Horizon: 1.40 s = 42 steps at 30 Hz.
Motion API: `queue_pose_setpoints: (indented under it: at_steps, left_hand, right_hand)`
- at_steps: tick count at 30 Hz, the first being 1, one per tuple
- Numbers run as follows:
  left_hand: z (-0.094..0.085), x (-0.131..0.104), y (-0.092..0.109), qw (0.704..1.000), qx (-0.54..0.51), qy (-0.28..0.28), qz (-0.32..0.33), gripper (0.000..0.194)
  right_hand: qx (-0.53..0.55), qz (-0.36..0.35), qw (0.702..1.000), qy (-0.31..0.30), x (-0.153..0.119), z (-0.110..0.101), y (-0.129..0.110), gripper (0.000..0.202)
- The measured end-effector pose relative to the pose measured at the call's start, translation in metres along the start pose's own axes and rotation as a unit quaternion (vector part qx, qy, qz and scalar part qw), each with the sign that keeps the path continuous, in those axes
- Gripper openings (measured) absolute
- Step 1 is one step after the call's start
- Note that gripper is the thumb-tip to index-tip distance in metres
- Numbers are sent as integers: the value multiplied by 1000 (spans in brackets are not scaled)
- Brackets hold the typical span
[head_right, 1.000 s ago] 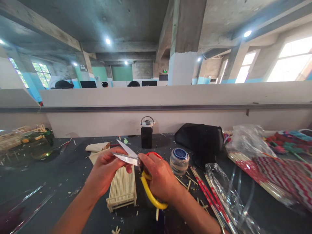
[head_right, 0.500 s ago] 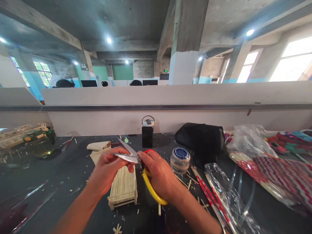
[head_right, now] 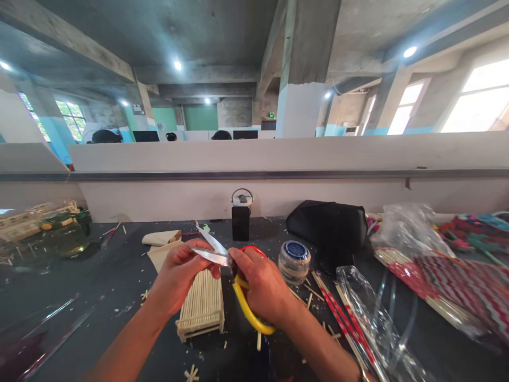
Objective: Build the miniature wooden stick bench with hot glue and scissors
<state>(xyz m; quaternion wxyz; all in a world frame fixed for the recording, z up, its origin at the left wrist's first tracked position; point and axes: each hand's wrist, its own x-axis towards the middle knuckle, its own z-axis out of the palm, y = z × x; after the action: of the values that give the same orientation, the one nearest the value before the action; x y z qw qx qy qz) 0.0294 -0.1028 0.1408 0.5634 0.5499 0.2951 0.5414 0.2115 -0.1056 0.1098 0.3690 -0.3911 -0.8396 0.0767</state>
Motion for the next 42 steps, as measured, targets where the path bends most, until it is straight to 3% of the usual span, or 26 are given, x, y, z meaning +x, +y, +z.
queue_pose_setpoints:
  at_steps: [10,16,22,29,42]
  left_hand:
    - [-8,3,-2,999,-24,-27,24,8]
    - [-10,5,0,995,-101,5,-16,10]
    - [-9,5,2,988,-144,21,-53,11]
    - [-8,5,3,985,-160,28,-50,9]
    - [-9,3,7,998,-62,-11,-31,3]
  right_hand:
    - [1,-26,997,68,-3,15,10,32]
    - [38,24,990,133,2,6,2,22]
    - [58,33,996,65,3,-1,-2,24]
    - [42,35,998,10,4,3,4,35]
    - [-35,21,999,-8,4,-7,-5,45]
